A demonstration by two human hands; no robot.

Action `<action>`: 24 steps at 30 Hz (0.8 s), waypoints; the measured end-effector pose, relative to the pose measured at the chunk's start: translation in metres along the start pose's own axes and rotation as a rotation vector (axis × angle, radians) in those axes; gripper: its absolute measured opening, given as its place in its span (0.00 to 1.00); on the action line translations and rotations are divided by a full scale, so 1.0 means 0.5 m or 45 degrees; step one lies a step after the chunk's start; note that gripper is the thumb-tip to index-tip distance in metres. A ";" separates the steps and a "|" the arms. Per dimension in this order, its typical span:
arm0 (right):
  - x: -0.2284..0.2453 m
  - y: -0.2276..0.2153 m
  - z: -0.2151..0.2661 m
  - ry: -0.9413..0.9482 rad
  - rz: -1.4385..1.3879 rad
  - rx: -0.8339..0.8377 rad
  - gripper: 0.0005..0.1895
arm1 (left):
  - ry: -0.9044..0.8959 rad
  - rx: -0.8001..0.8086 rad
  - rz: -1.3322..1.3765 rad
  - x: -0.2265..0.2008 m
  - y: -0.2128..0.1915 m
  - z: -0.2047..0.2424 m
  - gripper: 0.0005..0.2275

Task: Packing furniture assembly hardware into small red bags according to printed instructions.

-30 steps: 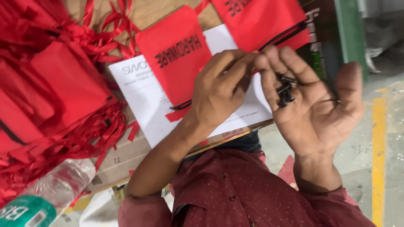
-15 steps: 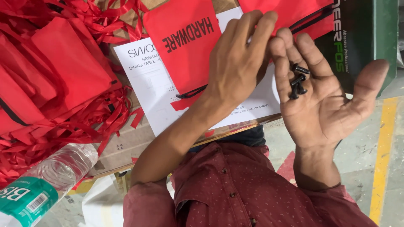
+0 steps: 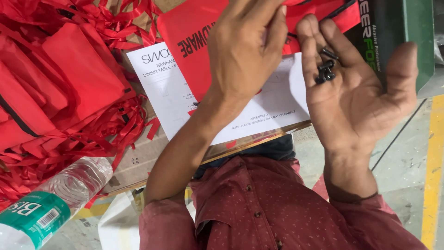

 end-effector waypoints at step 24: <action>-0.009 -0.039 -0.112 -0.287 0.340 0.228 0.14 | -0.082 0.077 0.129 -0.028 -0.013 -0.021 0.03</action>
Point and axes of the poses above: each hand's wrist, its own z-axis away from the middle knuckle, its own y-axis out of the palm, x = y × z, the point moved 3 cm from there along -z, towards the middle knuckle, and after that the axes turned 14 degrees about z, right-handed, at the moved point
